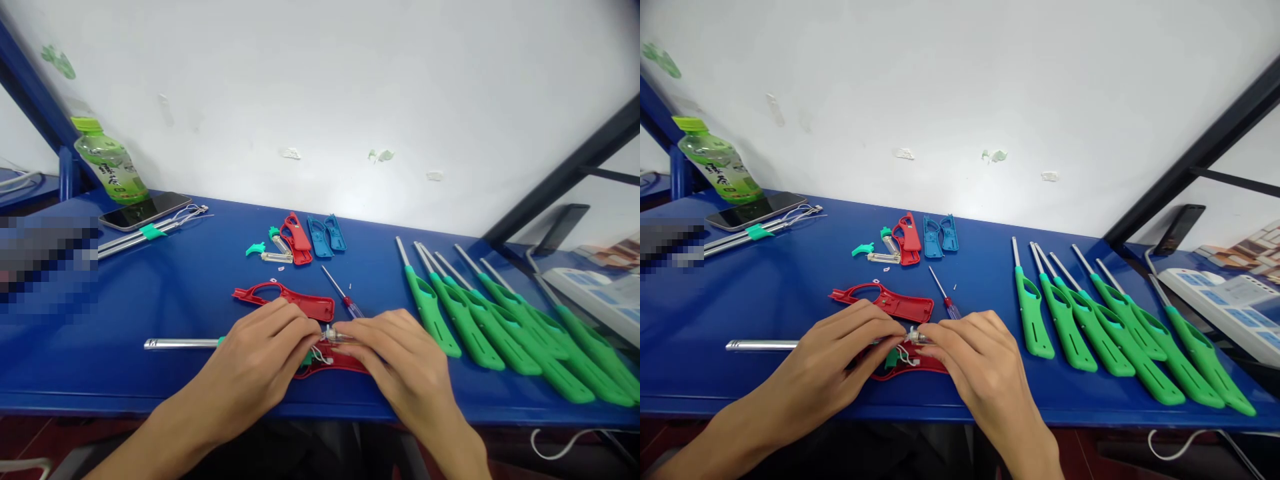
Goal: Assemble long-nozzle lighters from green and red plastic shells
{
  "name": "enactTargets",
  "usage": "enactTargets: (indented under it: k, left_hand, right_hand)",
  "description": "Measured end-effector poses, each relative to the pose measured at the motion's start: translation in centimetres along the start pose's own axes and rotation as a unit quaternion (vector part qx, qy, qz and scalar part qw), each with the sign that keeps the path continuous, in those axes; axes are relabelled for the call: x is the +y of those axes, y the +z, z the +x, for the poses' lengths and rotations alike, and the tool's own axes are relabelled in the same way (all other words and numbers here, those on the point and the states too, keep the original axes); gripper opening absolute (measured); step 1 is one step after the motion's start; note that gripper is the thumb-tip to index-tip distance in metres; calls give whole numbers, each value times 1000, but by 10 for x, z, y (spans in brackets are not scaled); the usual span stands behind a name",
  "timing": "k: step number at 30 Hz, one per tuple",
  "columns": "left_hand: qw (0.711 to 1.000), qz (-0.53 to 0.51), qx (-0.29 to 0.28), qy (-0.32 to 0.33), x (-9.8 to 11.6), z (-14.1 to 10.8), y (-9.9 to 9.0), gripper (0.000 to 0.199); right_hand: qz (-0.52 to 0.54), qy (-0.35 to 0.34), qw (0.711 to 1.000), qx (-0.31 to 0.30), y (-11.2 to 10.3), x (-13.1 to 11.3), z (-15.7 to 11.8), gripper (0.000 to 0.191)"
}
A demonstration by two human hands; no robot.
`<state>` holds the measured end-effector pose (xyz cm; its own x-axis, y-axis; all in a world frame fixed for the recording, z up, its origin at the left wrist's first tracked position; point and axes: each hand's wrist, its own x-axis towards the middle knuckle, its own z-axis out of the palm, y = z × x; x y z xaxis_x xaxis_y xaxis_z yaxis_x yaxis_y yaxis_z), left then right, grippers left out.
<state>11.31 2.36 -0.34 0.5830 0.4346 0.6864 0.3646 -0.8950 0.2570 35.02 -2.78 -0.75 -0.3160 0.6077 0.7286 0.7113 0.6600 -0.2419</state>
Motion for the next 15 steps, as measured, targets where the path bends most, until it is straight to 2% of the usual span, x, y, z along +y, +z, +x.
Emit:
enactTargets:
  k: [15]
  left_hand:
    - [1000, -30, 9, -3, 1, 0, -1, 14]
  right_hand:
    - [2, -6, 1000, -7, -1, -1, 0, 18]
